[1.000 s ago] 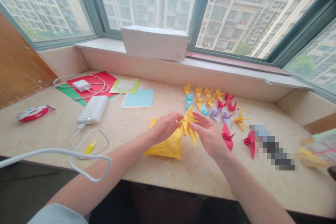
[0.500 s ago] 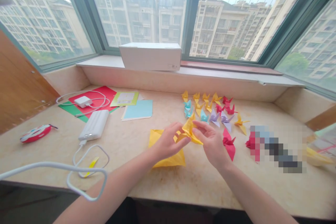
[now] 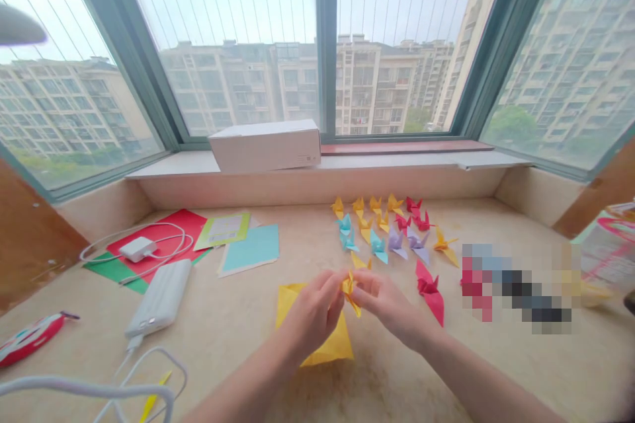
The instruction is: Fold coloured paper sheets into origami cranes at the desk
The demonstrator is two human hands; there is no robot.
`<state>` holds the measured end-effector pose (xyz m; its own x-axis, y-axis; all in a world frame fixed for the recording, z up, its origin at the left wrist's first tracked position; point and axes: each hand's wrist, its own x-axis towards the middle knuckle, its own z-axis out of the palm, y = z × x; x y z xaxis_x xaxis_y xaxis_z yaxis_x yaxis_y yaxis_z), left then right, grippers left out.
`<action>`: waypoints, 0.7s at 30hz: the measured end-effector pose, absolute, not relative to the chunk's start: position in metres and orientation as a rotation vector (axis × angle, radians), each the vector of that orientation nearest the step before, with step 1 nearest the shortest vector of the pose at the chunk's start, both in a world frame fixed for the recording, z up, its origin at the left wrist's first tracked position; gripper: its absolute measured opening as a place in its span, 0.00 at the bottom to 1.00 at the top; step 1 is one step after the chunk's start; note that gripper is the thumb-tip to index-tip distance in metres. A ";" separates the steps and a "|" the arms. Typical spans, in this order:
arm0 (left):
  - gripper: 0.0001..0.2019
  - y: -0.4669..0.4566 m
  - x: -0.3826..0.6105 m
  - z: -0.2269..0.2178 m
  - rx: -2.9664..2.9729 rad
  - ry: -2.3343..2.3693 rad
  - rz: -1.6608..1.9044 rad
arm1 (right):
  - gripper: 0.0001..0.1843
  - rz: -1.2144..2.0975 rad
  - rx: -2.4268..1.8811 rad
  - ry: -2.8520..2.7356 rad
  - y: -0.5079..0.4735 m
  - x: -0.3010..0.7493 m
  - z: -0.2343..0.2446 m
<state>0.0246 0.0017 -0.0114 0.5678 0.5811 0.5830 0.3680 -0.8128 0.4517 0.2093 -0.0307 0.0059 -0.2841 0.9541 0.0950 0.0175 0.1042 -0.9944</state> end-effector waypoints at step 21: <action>0.14 0.004 0.027 -0.004 2.011 0.978 1.195 | 0.26 1.294 -0.943 -1.085 -0.019 0.222 0.000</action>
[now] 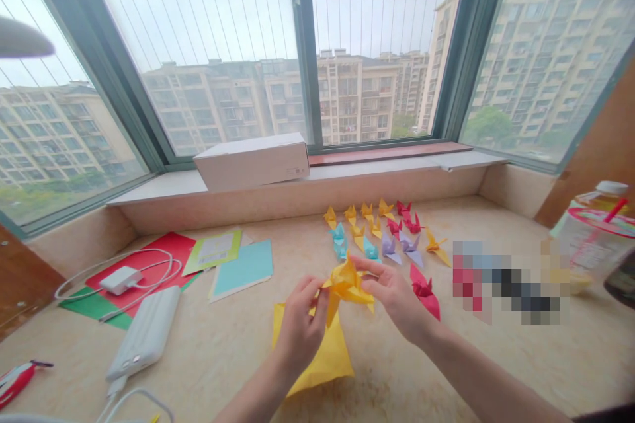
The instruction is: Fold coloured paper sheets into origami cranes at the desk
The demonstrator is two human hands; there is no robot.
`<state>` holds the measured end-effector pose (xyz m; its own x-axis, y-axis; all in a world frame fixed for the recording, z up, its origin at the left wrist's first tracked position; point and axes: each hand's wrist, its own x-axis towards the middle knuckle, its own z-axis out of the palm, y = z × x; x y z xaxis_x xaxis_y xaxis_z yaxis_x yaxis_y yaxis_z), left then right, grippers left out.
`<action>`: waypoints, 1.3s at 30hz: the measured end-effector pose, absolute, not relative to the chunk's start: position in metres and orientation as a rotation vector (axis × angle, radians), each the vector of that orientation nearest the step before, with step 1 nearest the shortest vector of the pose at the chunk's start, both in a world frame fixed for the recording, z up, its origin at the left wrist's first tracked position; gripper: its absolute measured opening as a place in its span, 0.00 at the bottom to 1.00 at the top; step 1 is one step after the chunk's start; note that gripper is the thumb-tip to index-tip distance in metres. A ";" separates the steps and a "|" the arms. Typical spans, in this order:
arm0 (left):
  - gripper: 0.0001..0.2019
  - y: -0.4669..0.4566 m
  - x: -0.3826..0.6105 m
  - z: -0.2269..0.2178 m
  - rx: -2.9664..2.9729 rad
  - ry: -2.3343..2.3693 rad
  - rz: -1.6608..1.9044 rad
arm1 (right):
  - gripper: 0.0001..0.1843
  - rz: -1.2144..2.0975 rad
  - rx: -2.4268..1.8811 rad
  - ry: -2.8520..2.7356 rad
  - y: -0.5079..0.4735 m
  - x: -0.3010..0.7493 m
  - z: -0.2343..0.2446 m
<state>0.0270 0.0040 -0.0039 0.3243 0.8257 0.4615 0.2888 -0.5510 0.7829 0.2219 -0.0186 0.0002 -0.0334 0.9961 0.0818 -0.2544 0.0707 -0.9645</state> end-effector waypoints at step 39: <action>0.10 0.007 0.035 -0.005 1.274 0.892 0.850 | 0.25 0.057 -1.043 -1.872 -0.030 0.213 -0.019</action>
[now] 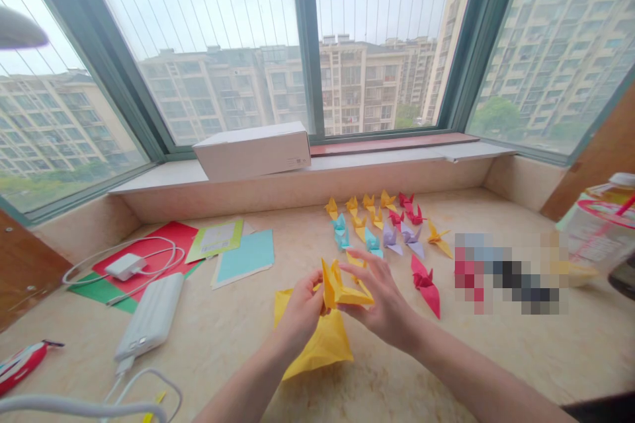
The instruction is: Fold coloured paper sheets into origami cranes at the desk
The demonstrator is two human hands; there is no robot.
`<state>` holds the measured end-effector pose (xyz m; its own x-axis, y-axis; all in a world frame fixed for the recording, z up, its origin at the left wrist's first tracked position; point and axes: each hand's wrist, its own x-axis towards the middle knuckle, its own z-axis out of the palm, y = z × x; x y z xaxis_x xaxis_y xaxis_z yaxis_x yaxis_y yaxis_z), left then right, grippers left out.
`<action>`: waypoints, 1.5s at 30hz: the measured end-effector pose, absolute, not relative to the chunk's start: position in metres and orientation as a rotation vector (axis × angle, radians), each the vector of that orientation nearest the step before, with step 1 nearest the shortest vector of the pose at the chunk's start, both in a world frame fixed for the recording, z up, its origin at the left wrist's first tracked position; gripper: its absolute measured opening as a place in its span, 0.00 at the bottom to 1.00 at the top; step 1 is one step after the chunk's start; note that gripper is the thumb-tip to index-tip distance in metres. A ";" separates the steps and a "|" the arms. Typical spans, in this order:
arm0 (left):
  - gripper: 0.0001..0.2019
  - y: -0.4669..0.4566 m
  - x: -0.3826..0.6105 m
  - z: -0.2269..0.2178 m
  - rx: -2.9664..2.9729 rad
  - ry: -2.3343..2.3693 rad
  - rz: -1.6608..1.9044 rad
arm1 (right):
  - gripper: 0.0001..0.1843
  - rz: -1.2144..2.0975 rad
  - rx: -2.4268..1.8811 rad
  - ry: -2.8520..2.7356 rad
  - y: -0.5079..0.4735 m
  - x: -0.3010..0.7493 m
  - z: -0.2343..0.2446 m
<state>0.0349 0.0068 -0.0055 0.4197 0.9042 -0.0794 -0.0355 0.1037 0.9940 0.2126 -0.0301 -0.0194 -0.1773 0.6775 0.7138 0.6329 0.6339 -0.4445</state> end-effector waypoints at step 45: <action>0.25 0.011 0.022 0.010 1.076 0.809 0.888 | 0.18 0.915 -1.055 -1.305 -0.022 0.222 0.000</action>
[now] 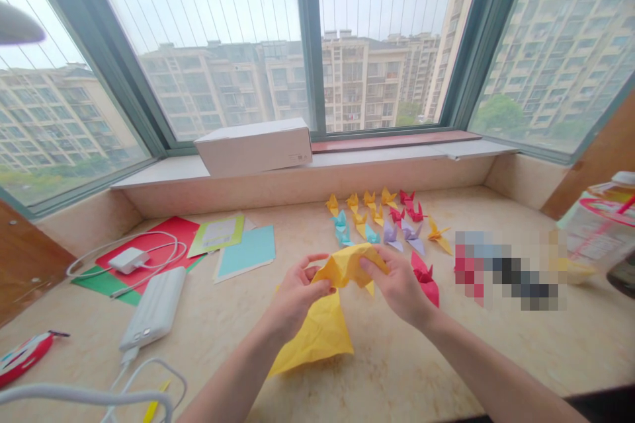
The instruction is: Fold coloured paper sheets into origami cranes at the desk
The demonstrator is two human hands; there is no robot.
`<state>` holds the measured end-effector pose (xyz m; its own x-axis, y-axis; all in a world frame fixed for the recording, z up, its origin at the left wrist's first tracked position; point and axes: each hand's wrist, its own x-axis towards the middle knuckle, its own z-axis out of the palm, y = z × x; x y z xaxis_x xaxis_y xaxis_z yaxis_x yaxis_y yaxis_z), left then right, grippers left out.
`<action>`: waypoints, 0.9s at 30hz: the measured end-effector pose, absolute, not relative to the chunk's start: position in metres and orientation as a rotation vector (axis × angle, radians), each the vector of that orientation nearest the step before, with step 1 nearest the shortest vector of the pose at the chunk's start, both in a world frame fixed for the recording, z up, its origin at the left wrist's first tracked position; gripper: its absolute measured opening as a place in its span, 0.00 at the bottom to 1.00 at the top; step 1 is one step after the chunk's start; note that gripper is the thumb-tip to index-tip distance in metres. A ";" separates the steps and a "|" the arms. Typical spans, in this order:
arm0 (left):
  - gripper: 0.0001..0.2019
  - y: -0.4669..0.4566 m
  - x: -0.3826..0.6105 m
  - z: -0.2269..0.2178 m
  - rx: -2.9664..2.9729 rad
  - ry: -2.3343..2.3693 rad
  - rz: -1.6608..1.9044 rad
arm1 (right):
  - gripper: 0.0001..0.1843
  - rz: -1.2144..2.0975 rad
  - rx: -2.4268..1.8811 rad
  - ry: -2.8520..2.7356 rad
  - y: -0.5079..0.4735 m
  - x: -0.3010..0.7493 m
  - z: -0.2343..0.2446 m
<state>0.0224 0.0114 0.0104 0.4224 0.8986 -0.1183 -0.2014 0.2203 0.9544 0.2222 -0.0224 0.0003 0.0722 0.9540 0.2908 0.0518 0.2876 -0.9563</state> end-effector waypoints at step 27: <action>0.25 0.015 0.009 0.016 0.910 0.566 1.227 | 0.19 1.256 -0.866 -1.108 -0.016 0.227 0.001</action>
<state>0.0095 0.0151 0.0163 0.2720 0.9573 0.0981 -0.5463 0.0697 0.8347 0.2270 -0.0160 0.0014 -0.0333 0.9869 0.1578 -0.2802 0.1423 -0.9493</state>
